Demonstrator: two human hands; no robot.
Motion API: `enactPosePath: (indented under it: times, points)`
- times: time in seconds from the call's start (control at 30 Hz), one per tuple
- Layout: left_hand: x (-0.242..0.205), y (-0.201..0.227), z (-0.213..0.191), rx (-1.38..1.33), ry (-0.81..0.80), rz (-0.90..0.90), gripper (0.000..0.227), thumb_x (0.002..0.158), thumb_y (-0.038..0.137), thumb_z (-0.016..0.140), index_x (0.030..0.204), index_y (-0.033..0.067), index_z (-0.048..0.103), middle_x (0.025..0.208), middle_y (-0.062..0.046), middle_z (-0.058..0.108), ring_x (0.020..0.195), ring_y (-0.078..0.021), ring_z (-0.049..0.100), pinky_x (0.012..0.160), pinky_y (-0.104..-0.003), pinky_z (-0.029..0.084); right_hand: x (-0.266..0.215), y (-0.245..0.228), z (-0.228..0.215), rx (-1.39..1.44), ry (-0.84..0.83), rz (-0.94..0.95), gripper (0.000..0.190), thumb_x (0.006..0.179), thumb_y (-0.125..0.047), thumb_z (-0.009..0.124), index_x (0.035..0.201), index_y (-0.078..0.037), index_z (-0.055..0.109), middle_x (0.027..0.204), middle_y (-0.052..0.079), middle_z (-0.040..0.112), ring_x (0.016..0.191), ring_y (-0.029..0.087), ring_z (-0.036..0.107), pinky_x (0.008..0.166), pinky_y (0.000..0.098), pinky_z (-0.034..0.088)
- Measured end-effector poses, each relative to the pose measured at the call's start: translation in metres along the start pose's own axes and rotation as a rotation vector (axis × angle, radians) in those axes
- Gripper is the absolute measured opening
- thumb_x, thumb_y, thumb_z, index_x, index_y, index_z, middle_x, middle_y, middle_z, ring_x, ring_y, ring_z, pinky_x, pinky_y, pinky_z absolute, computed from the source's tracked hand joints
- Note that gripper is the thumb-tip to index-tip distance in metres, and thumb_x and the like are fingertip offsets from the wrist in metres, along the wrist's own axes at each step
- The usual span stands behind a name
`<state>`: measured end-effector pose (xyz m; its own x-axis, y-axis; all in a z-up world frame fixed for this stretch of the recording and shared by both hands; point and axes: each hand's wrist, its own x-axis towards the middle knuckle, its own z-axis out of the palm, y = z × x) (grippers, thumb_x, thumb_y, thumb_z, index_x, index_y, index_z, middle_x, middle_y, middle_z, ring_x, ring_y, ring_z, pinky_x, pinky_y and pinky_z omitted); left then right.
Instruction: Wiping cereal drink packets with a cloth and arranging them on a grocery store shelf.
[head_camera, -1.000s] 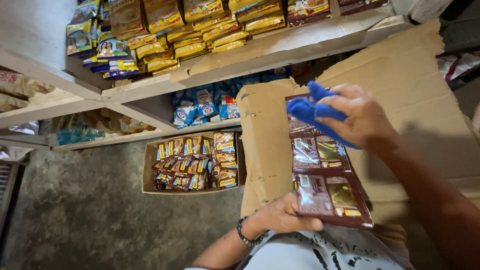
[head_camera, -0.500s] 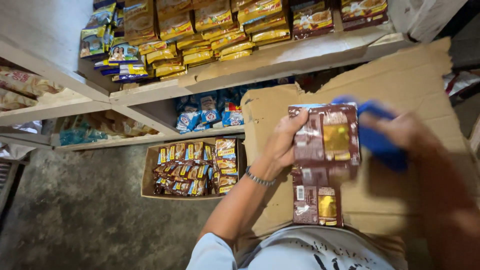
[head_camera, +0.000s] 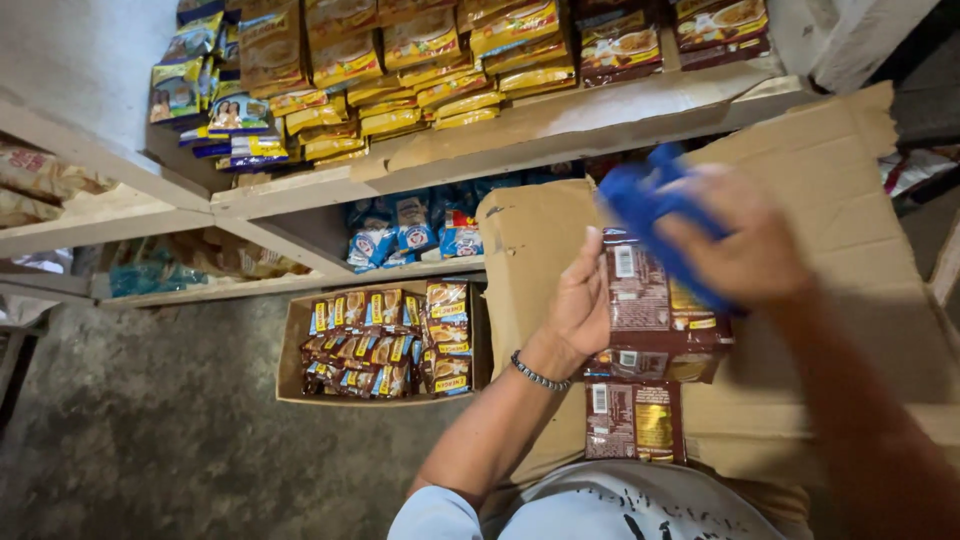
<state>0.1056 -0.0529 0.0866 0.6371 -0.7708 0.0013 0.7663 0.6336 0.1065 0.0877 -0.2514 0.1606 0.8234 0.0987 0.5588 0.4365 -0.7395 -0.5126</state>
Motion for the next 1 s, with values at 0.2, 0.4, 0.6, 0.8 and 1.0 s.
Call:
enactPosePath:
  times: [0.2, 0.4, 0.6, 0.8, 1.0]
  points:
    - [-0.001, 0.014, -0.046, 0.05, 0.287, 0.202, 0.077, 0.103, 0.075, 0.041, 0.128, 0.0066, 0.065, 0.117, -0.015, 0.073, 0.109, -0.0278, 0.071, 0.099, -0.048, 0.055, -0.028, -0.057, 0.047, -0.25, -0.275, -0.088, 0.042, 0.071, -0.026, 0.082, 0.11, -0.016, 0.075, 0.118, 0.011, 0.071, 0.105, 0.029, 0.061, 0.086, 0.0474, 0.044]
    - [-0.006, 0.017, -0.063, 0.114, 0.0, 0.068, 0.106, 0.099, 0.092, 0.031, 0.123, -0.0048, 0.065, 0.117, -0.022, 0.071, 0.107, -0.0331, 0.07, 0.099, -0.045, 0.057, -0.044, -0.066, 0.041, -0.185, -0.355, -0.273, 0.039, 0.073, -0.023, 0.082, 0.112, -0.018, 0.075, 0.116, 0.003, 0.071, 0.102, 0.025, 0.063, 0.081, 0.0463, 0.044]
    - [-0.002, 0.004, -0.041, 0.305, 0.455, 0.285, 0.088, 0.095, 0.088, 0.035, 0.13, 0.0109, 0.058, 0.133, -0.012, 0.063, 0.126, -0.0246, 0.062, 0.107, -0.049, 0.051, -0.022, -0.017, 0.069, -0.341, -0.256, -0.231, 0.039, 0.069, -0.026, 0.082, 0.107, -0.021, 0.076, 0.119, 0.008, 0.07, 0.108, 0.029, 0.062, 0.091, 0.0478, 0.046]
    - [0.0, -0.001, -0.064, 0.088, 0.142, 0.15, 0.106, 0.095, 0.094, 0.033, 0.138, 0.0003, 0.057, 0.13, -0.018, 0.066, 0.119, -0.0311, 0.064, 0.102, -0.05, 0.054, -0.004, 0.011, 0.075, -0.438, -0.068, 0.146, 0.029, 0.093, -0.03, 0.077, 0.12, -0.019, 0.075, 0.118, 0.01, 0.069, 0.112, 0.035, 0.06, 0.095, 0.0521, 0.045]
    - [0.002, -0.001, -0.062, 0.07, 0.12, 0.141, 0.104, 0.098, 0.092, 0.034, 0.14, -0.0011, 0.056, 0.133, -0.019, 0.065, 0.122, -0.0317, 0.064, 0.105, -0.051, 0.053, 0.002, 0.02, 0.095, -0.637, -0.144, 0.265, 0.025, 0.097, -0.033, 0.071, 0.111, -0.012, 0.074, 0.11, 0.016, 0.07, 0.1, 0.036, 0.063, 0.084, 0.0533, 0.047]
